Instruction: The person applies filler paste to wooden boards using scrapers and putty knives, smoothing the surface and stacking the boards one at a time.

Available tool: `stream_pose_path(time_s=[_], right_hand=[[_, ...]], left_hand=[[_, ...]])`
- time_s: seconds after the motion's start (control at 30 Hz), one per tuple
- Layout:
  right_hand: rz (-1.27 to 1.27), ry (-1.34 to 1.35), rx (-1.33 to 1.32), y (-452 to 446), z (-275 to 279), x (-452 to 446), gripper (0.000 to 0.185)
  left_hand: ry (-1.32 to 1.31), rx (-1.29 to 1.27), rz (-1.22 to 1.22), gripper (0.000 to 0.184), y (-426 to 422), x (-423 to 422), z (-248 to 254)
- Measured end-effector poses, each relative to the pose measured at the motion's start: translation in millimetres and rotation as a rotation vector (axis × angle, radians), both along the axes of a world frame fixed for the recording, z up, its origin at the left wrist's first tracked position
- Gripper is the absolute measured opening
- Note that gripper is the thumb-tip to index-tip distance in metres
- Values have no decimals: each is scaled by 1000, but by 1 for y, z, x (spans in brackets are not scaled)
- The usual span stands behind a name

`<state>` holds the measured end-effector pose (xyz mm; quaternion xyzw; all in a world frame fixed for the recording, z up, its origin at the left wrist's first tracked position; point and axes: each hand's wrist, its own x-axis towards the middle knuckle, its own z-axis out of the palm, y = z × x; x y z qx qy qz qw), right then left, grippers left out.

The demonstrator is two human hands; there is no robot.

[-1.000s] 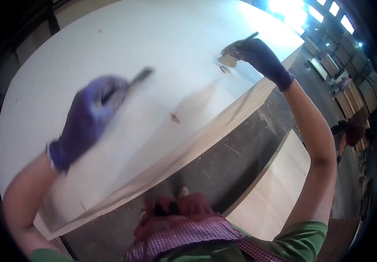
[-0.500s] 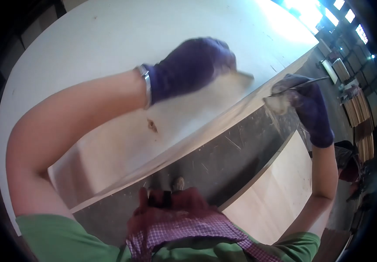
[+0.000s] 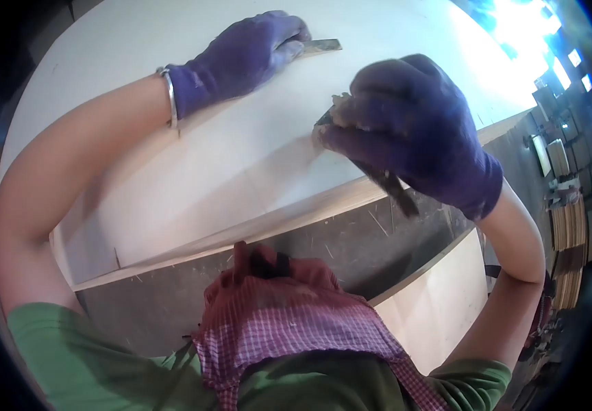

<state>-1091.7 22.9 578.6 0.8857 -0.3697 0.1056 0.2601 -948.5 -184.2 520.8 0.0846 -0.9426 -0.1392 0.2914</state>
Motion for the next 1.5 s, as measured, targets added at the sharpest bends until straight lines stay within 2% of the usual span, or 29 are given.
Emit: stream_pose_path(time_s=[0.03,0.13,0.23,0.33,0.37,0.4,0.43,0.47,0.5,0.57,0.6,0.63,0.67,0.7,0.77,0.8,0.83,0.9,0.97,1.0,1.07,1.1,1.17,1.2,1.27,1.3,1.37,1.43,1.5], right_hand=[[6,0,9,-6,-3,-1,27],[29,-602,308,-17,-16,-12,19],[-3,-608,333,0,-25,-19,12],[59,-922,533,31,-25,-33,12],[107,-737,624,32,-3,-37,18],[46,-882,646,36,0,-46,25],[-15,-1027,668,42,3,-55,31],[-80,-1207,707,42,7,-68,38],[-135,-1402,728,42,11,-81,46],[-144,-1690,692,11,12,-111,54],[-81,-1709,776,-13,13,-123,55],[-21,-1858,805,-39,12,-124,50],[-30,-1839,883,-75,11,-133,48],[-57,-1824,964,-111,11,-142,45],[-163,-922,420,-187,1,-133,38],[-90,-691,207,-234,-5,-136,35],[-25,-458,-6,-254,-8,-135,33],[-15,-496,-45,-355,-29,-127,30],[-68,-621,143,-415,-30,-91,29],[-65,-619,146,-443,-38,-85,29],[-73,-1941,712,-506,-63,-71,24],[-67,-1935,718,-501,-61,-81,24],[-387,-1371,488,-518,-54,-89,22],[-391,-1364,498,-527,-55,-93,22],[-233,-769,27,-531,-70,-83,25],[-233,-771,32,-527,-80,-78,25],[-416,-506,69,-517,-71,-73,24],[-345,-481,96,-513,-77,-73,25],[-133,-583,219,-456,-76,-73,23]], left_hand=[[0,9,6,19,2,0,3],[-2,-35,-28,19,8,0,8],[19,-153,29,17,9,0,9],[138,-56,-156,9,29,13,6],[84,-263,-317,7,48,23,16],[79,-119,-385,5,66,32,15],[93,-140,-480,8,83,44,15],[-130,-103,-472,17,100,63,16],[-54,399,-656,10,101,77,5],[-49,98,-521,14,88,93,9],[-27,-36,-427,17,71,97,16],[43,-118,-305,19,41,99,28],[85,375,-62,20,0,103,19],[143,171,213,14,-40,108,22],[136,199,453,14,-126,125,16],[98,274,608,13,-150,132,13],[105,272,617,13,-140,138,10],[183,239,554,13,-172,139,-5],[147,279,585,13,-181,145,-3],[166,319,605,13,-182,142,-6],[188,362,636,14,-200,145,-14],[214,321,645,14,-189,137,-10],[238,303,660,15,-210,132,-4],[251,280,669,15,-222,131,-5],[240,231,756,17,-244,132,-24],[236,234,759,17,-249,131,-36],[215,148,915,22,-267,118,-40],[181,156,986,24,-303,113,-47],[153,151,1054,25,-320,102,-45]])
